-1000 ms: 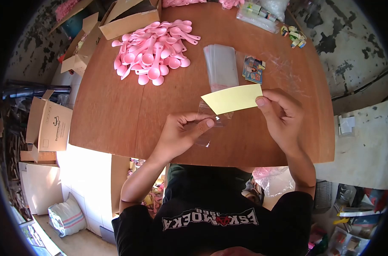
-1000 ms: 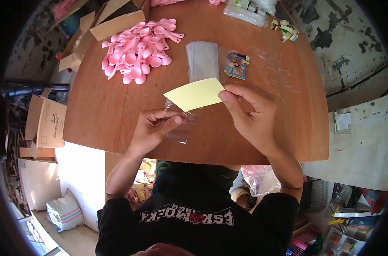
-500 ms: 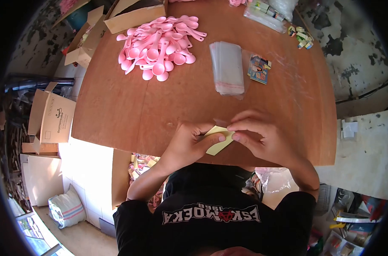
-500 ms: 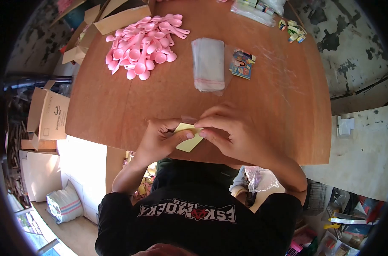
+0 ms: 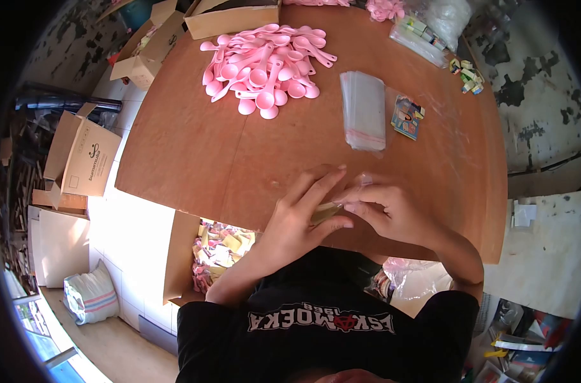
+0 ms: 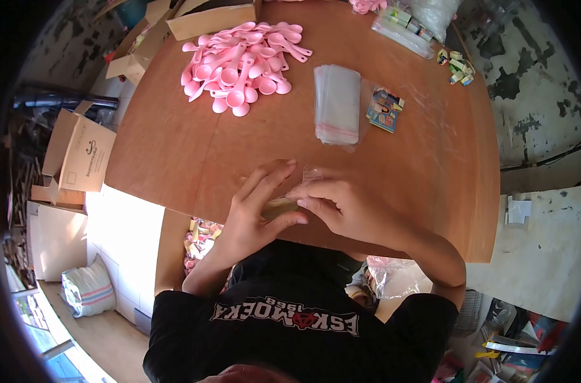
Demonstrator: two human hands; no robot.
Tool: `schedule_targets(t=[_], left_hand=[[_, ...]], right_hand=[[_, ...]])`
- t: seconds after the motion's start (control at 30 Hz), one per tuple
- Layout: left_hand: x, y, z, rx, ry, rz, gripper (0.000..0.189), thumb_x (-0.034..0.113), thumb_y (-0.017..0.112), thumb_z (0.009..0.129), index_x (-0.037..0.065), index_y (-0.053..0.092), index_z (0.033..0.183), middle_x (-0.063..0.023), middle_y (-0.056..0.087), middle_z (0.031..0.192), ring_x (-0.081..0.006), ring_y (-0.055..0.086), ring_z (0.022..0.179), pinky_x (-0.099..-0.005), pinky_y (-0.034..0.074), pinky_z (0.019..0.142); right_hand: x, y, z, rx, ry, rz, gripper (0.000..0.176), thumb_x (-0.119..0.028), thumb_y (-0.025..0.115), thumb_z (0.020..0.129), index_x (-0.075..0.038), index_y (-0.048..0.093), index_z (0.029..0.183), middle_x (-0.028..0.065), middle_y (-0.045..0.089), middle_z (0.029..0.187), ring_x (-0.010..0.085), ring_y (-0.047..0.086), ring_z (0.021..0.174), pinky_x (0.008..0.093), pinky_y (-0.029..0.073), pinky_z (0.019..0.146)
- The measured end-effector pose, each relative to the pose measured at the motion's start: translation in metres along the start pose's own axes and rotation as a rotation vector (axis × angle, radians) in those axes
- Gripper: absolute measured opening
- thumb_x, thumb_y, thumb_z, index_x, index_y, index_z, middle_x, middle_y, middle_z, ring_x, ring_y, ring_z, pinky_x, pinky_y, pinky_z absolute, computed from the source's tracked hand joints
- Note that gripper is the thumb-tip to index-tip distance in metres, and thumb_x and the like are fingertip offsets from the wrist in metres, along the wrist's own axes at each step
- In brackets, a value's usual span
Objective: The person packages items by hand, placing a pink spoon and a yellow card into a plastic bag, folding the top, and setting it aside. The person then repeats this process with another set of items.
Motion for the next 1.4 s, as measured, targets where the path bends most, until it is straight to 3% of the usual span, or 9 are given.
schedule_targets(t=[0.17,0.23,0.4,0.5,1.03,1.13,1.23,1.33,1.4], left_hand=[[-0.056,-0.008,-0.032,-0.093,-0.476,-0.207,0.032,0.001,0.066,0.086,-0.002,0.059,0.117,-0.0186,0.068,0.105,-0.0248,0.069,0.097,-0.0326,0.054,0.082],[-0.069,-0.008,-0.043,-0.034,-0.505,-0.272,0.031,0.002,0.066,0.087,-0.001,0.059,0.118,-0.0171,0.07,0.098,-0.0218,0.069,0.094,-0.0311,0.053,0.08],[-0.079,-0.012,-0.057,0.003,-0.546,-0.278,0.033,0.006,0.068,0.087,0.0,0.06,0.118,-0.0167,0.071,0.096,-0.0211,0.07,0.089,-0.0307,0.053,0.075],[-0.076,-0.015,-0.059,0.021,-0.567,-0.342,0.034,0.008,0.069,0.087,0.0,0.059,0.118,-0.0162,0.071,0.095,-0.0202,0.07,0.088,-0.0301,0.053,0.075],[-0.082,-0.005,-0.054,0.003,-0.617,-0.46,0.036,0.007,0.07,0.086,0.0,0.059,0.119,-0.0141,0.07,0.099,-0.0165,0.067,0.092,-0.0292,0.051,0.081],[-0.087,-0.013,-0.058,0.032,-0.571,-0.407,0.036,0.007,0.07,0.086,0.0,0.058,0.119,-0.0144,0.07,0.1,-0.0156,0.066,0.094,-0.0292,0.05,0.083],[-0.088,-0.018,-0.058,0.065,-0.572,-0.43,0.035,0.008,0.07,0.086,-0.001,0.058,0.119,-0.0144,0.07,0.101,-0.0154,0.065,0.095,-0.0293,0.05,0.083],[-0.085,-0.017,-0.053,-0.007,-0.53,-0.365,0.037,0.002,0.064,0.09,-0.005,0.051,0.124,-0.0112,0.066,0.095,-0.0157,0.067,0.079,-0.0271,0.055,0.068],[-0.087,-0.018,-0.054,0.046,-0.582,-0.427,0.036,0.009,0.071,0.086,-0.001,0.059,0.118,-0.0142,0.07,0.101,-0.016,0.066,0.095,-0.0293,0.05,0.083]], right_hand=[[-0.005,-0.009,0.068,-0.043,-0.063,0.224,0.026,-0.013,0.065,0.088,-0.009,0.068,0.113,0.0107,0.068,0.102,0.0252,0.066,0.081,0.033,0.052,0.072],[0.014,-0.019,0.109,0.216,-0.153,-0.103,0.024,-0.014,0.064,0.088,-0.012,0.068,0.112,0.0095,0.068,0.096,0.0247,0.066,0.074,0.035,0.052,0.066],[0.03,0.009,0.186,0.47,-0.541,-0.968,0.032,-0.008,0.065,0.076,-0.015,0.069,0.107,0.0012,0.06,0.102,0.0209,0.058,0.097,0.0355,0.05,0.076],[0.044,0.03,0.214,0.37,-0.553,-1.213,0.028,-0.01,0.063,0.074,-0.016,0.069,0.1,-0.0001,0.058,0.109,0.0199,0.053,0.106,0.0369,0.046,0.087],[0.054,0.018,0.216,0.439,-0.591,-1.063,0.016,-0.014,0.06,0.08,-0.016,0.067,0.094,-0.0007,0.06,0.103,0.0186,0.052,0.107,0.0374,0.04,0.093],[0.06,0.026,0.223,0.281,-0.505,-1.142,0.026,-0.01,0.06,0.08,-0.013,0.066,0.106,0.0007,0.062,0.106,0.02,0.053,0.108,0.0364,0.039,0.097],[0.047,0.009,0.207,0.495,-0.574,-1.02,0.025,-0.01,0.06,0.082,-0.01,0.065,0.106,0.002,0.063,0.102,0.022,0.055,0.104,0.039,0.041,0.095],[0.036,-0.026,0.177,0.706,-0.542,-0.618,0.019,-0.011,0.058,0.089,-0.004,0.064,0.106,0.0041,0.063,0.096,0.0189,0.06,0.09,0.0364,0.047,0.085],[0.047,-0.033,0.159,0.388,-0.268,0.042,0.018,-0.01,0.057,0.093,0.0,0.065,0.106,0.0059,0.063,0.092,0.0131,0.06,0.073,0.0289,0.05,0.069]])
Point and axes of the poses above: each hand's wrist, its own z-axis towards the middle knuckle, its own y-axis out of the palm, x = y × z, the point moved 7 cm from there along z, towards the middle knuckle
